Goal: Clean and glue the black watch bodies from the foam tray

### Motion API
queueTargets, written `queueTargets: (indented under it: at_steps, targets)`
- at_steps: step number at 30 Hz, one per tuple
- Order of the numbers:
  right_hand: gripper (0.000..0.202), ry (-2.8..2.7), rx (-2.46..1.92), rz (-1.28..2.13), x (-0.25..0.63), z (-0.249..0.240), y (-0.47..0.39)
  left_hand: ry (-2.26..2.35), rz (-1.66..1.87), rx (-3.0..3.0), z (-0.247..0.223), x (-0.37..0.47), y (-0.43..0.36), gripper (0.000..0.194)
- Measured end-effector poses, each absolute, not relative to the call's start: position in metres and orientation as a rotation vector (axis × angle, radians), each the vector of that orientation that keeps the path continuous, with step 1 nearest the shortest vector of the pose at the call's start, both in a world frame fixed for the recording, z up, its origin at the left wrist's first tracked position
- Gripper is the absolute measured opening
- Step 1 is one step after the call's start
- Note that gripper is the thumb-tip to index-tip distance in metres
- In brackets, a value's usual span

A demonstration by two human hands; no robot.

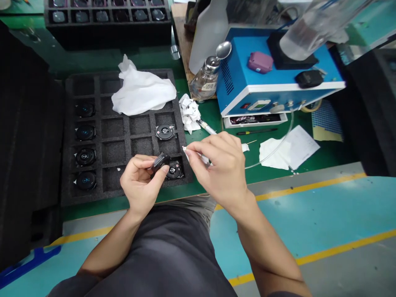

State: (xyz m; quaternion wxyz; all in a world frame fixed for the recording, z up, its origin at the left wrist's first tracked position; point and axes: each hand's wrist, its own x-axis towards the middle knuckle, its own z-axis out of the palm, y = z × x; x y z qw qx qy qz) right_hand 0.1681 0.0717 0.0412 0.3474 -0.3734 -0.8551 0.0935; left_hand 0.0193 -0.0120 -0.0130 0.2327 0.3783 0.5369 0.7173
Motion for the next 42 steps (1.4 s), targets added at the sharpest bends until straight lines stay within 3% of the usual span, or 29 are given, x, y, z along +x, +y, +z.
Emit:
queueTargets:
  at_steps: [8,15,21,31,42]
  targets:
    - [0.01,-2.357,-0.58,-0.039,0.148,0.034,0.066,1.525,1.907,1.079,-0.014,0.019,-0.013,0.018]
    - [0.011,-2.237,-0.632,0.364,0.143,0.021,0.065,1.586,1.903,1.152,-0.018,0.018,-0.014,0.015]
    - [0.015,-2.278,-0.747,0.242,0.141,0.023,0.063,1.564,1.894,1.112,-0.018,0.018,-0.014,0.016]
    - [0.008,-2.386,-0.679,0.571,0.146,0.041,0.074,1.539,1.898,1.203,-0.02,0.018,-0.014,0.016]
    - [0.017,-2.647,-0.558,-0.134,0.146,0.046,0.08,1.556,1.884,1.213,-0.018,0.019,-0.015,0.018]
